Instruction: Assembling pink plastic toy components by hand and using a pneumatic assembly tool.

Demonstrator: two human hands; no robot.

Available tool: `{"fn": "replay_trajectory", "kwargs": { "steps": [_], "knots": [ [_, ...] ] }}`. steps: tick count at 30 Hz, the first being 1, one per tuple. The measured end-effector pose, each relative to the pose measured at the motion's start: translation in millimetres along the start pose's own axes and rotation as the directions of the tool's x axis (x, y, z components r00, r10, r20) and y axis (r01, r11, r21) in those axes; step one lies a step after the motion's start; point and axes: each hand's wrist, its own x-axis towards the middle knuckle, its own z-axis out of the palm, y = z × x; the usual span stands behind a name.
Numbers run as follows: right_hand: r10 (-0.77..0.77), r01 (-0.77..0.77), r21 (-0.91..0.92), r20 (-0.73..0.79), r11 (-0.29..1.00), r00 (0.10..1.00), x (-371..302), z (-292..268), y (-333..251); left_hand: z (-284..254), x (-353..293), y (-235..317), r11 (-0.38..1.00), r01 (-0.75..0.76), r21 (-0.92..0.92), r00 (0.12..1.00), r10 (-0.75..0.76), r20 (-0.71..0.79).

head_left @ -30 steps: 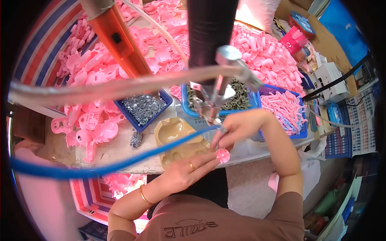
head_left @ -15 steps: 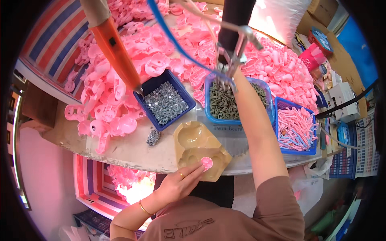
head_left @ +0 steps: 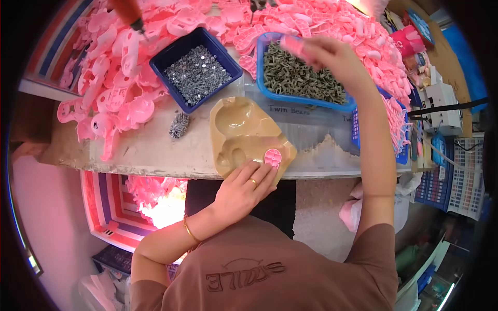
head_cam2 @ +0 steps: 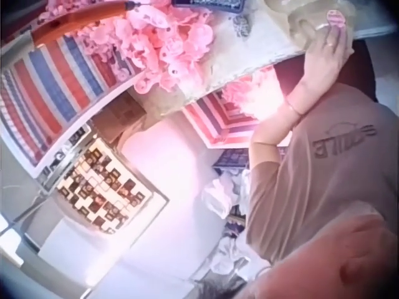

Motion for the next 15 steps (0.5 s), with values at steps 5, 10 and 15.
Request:
{"fn": "replay_trajectory", "kwargs": {
  "steps": [5,10,15],
  "knots": [
    [-0.073,0.097,-0.044,0.378,0.994,0.923,-76,71,-16,-2,-14,3,0.997,-0.073,0.016,0.997,0.073,-0.035],
    [-0.277,0.373,-0.168,0.418,0.913,0.865,-93,131,-6,-22,-35,-6,0.992,-0.130,-0.008,0.988,0.128,-0.088],
    [-0.417,0.536,-0.249,0.403,0.807,0.815,-93,146,-10,-49,-66,-45,0.990,0.142,-0.018,0.952,-0.141,-0.273]
  ]
}}
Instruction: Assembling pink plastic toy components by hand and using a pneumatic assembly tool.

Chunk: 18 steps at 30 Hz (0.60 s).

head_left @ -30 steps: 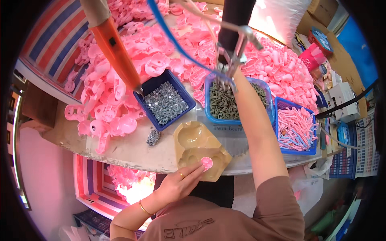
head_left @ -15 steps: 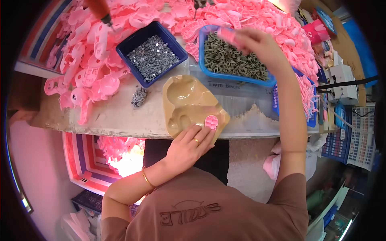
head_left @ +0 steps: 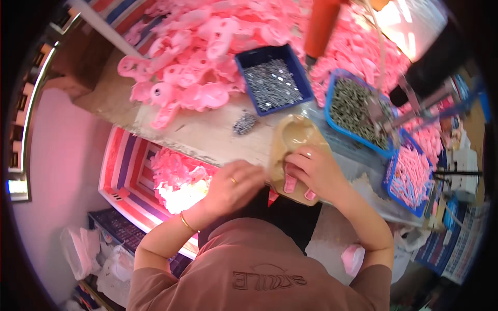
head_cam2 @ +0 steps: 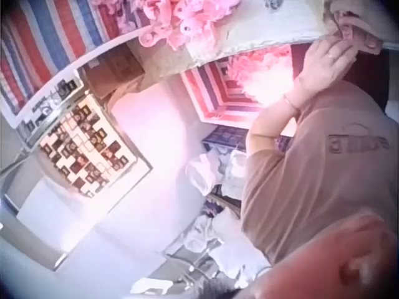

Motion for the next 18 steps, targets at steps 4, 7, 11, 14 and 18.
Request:
{"fn": "replay_trajectory", "kwargs": {
  "steps": [4,7,11,14,18],
  "knots": [
    [0.095,-0.097,-0.020,-0.078,0.995,0.992,-4,-8,-6,-42,-9,-65,0.853,0.335,0.399,0.936,-0.256,-0.240],
    [0.081,-0.086,-0.026,-0.148,0.996,0.986,-1,-10,-10,-73,-5,-98,0.622,0.463,0.632,0.883,-0.264,-0.388],
    [0.116,-0.115,0.009,-0.077,0.993,0.990,1,-9,-12,-106,-33,-143,0.743,0.503,0.442,0.864,-0.418,-0.281],
    [0.158,-0.155,0.072,-0.041,0.985,0.987,1,-6,-10,-129,-32,-161,0.724,0.654,0.221,0.750,-0.582,-0.314],
    [0.202,-0.194,0.159,-0.034,0.968,0.979,1,-6,-9,-147,-16,-165,0.462,0.651,-0.602,0.422,-0.880,-0.219]
  ]
}}
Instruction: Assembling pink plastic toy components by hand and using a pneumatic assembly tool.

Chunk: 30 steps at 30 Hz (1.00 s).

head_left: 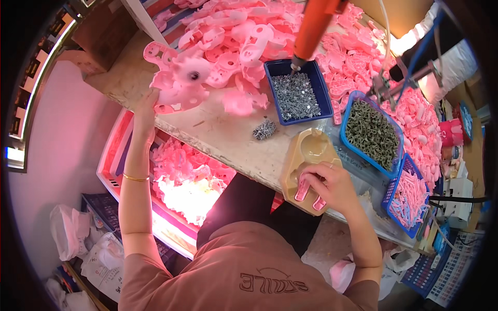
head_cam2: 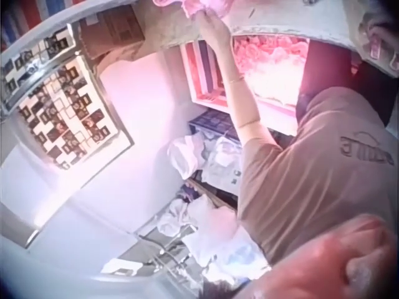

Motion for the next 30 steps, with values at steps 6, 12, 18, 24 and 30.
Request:
{"fn": "replay_trajectory", "kwargs": {
  "steps": [6,12,18,24,30],
  "knots": [
    [0.126,-0.127,0.249,0.020,0.960,0.992,2,11,-20,42,-52,2,0.701,0.414,-0.581,0.883,-0.153,0.444],
    [-0.027,0.150,0.489,-0.250,0.859,0.968,1,29,-51,158,-149,24,0.553,0.700,-0.452,0.618,-0.152,0.772],
    [-0.337,0.243,-0.275,-0.379,0.930,0.862,-34,-11,-32,170,-154,18,0.933,0.240,-0.267,0.718,0.015,0.696],
    [-0.131,0.070,-0.394,-0.129,0.916,0.983,-39,11,-15,185,-160,30,0.774,-0.633,0.018,0.526,0.413,0.744],
    [-0.062,0.012,-0.363,-0.126,0.932,0.990,-53,-16,-13,190,-168,19,0.709,-0.688,0.155,0.525,0.339,0.781]
  ]
}}
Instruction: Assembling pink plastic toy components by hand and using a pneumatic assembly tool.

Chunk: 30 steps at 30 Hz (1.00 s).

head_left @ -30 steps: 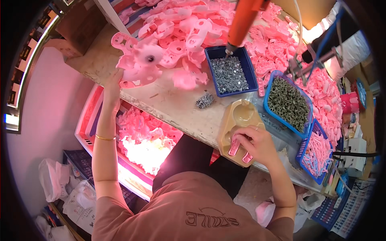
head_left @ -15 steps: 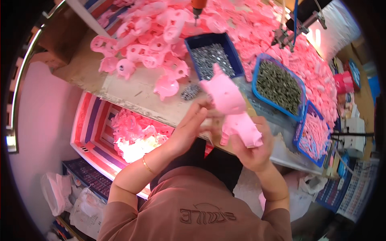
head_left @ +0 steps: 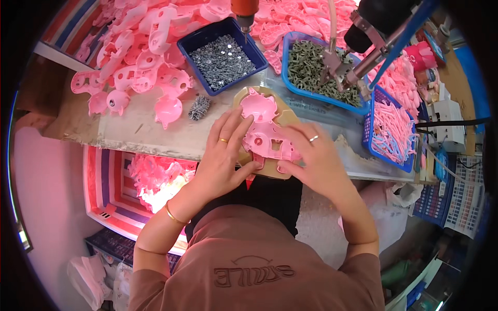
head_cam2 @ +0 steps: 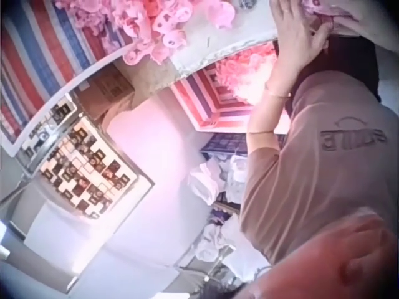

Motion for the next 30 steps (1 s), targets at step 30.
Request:
{"fn": "replay_trajectory", "kwargs": {
  "steps": [30],
  "knots": [
    [0.108,-0.108,-0.064,-0.009,0.992,0.994,-18,2,15,14,20,11,0.987,-0.060,0.146,0.996,0.050,0.073]
  ]
}}
